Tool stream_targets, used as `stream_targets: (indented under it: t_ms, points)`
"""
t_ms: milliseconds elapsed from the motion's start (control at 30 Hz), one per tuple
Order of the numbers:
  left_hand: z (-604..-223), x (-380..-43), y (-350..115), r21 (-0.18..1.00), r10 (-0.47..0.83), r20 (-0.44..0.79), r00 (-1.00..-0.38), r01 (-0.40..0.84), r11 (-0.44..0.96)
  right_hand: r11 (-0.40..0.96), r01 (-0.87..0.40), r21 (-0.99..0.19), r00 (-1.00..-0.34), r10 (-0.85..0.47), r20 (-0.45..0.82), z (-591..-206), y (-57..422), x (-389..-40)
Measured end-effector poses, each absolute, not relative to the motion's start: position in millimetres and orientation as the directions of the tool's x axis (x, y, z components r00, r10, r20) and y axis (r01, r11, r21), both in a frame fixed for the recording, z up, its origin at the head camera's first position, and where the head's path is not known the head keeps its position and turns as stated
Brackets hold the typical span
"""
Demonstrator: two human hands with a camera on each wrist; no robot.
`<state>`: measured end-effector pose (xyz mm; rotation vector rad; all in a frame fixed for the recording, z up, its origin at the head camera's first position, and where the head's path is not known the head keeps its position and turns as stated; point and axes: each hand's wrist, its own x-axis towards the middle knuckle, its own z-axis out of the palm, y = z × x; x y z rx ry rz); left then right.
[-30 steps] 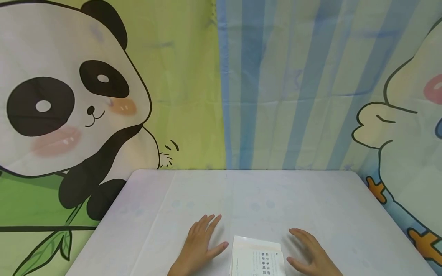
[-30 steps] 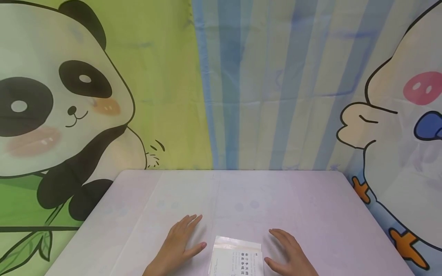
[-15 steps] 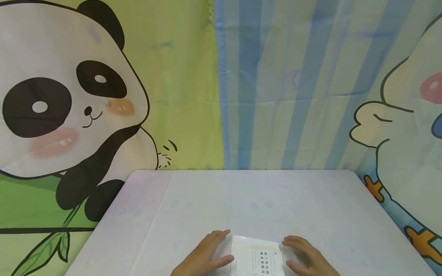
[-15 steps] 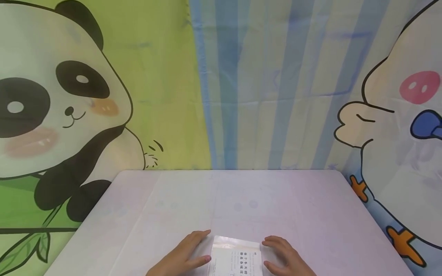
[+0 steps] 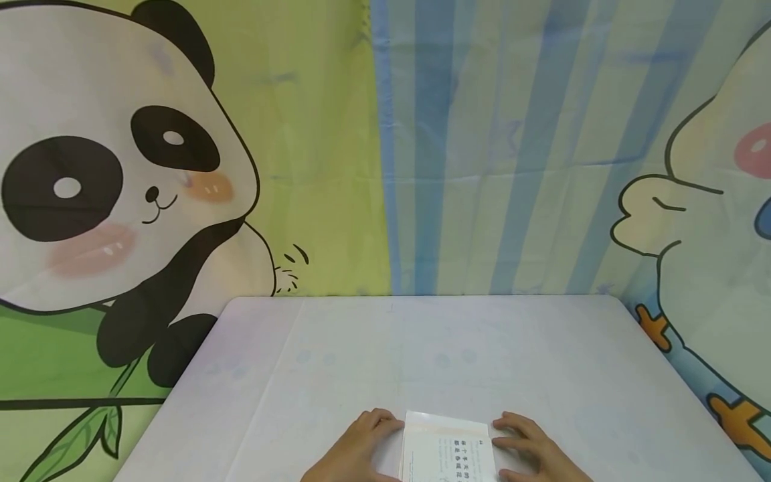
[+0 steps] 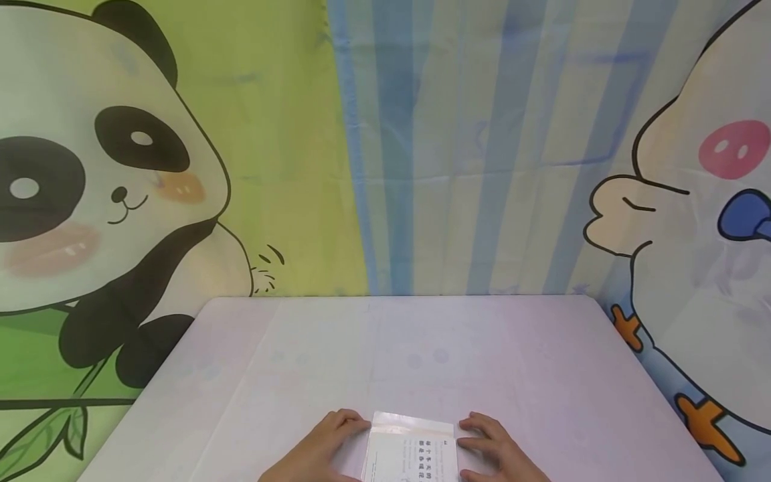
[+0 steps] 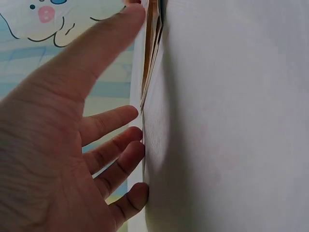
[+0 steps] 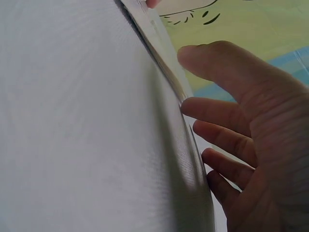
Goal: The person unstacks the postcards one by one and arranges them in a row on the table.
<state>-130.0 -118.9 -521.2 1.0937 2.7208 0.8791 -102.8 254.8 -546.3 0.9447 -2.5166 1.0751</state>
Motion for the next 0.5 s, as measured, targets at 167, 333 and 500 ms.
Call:
stream_targets:
  t_ms: [167,333,500]
  points:
    - [-526.6,-131.5,-117.2,0.427,0.692,0.227,-0.685,0.709,0.562,0.529,-0.633,-0.565,-0.773,-0.465,0.432,-546.5,254.5,-103.1]
    - [-531.1,-132.6,-116.1,0.341,0.71,0.284,-0.644,0.76,0.553,0.527,-0.676,-0.515,-0.737,-0.477,0.478,-548.6,254.7,-104.1]
    - [-531.5,-132.6,-113.8,0.283,0.712,0.314,-0.628,0.778,0.561,0.502,-0.722,-0.476,-0.691,-0.494,0.528,-551.5,254.1,-105.8]
